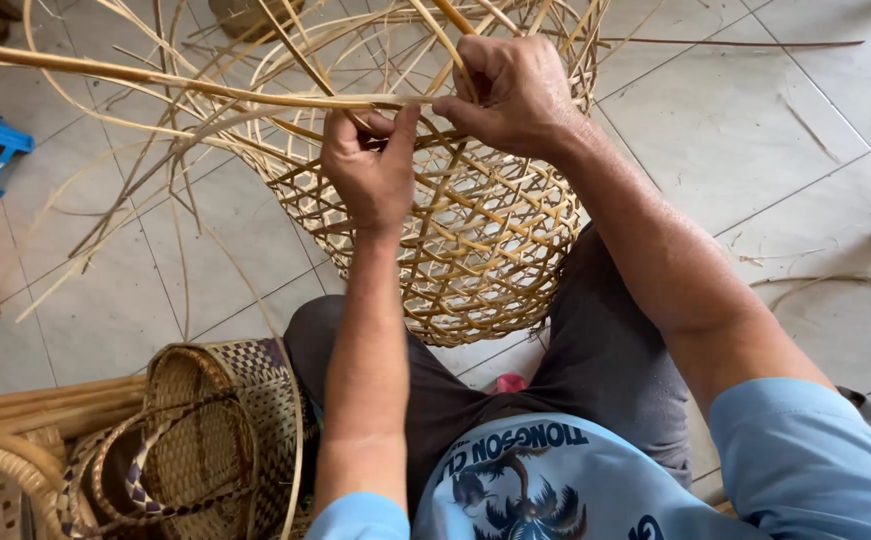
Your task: A person is weaving a basket by interlacing thin strips of bamboo or wood at a natural and efficient pace.
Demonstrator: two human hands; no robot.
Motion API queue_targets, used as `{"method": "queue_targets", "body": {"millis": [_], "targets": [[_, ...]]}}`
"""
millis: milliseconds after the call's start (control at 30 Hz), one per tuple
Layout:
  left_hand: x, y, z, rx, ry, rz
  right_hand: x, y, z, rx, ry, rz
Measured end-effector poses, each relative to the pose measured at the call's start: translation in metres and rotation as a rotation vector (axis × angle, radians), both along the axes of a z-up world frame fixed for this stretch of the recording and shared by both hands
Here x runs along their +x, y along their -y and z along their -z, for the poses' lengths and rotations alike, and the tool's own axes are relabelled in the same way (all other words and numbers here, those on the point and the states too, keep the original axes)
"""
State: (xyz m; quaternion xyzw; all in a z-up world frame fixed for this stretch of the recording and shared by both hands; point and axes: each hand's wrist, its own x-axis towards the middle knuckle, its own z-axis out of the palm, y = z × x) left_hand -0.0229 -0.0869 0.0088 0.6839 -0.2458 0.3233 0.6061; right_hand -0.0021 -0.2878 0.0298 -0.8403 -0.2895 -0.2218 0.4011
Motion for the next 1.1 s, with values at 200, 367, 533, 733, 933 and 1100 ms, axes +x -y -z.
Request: {"method": "queue_targets", "body": {"millis": [200, 367, 533, 733, 933, 1100], "targets": [[-0.004, 0.017, -0.003, -0.006, 0.010, -0.181, -0.004, 0.007, 0.001, 0.064, -0.021, -0.064], [0.003, 0.018, 0.000, 0.017, -0.058, -0.222, -0.008, 0.014, 0.003, 0.314, -0.151, -0.297], [0.005, 0.020, 0.004, -0.051, -0.084, -0.249, 0.006, 0.006, 0.004, 0.159, -0.091, -0.055], [0.010, 0.015, 0.002, 0.062, -0.052, -0.255, -0.044, -0.020, -0.056, 0.173, 0.411, -0.008], [0.005, 0.011, 0.003, -0.103, -0.230, -0.031, -0.026, -0.059, -0.074, -0.176, 0.448, -0.153], [0.009, 0.006, 0.005, 0.136, -0.061, -0.277, 0.005, -0.070, -0.085, -0.438, 0.473, -0.082]]}}
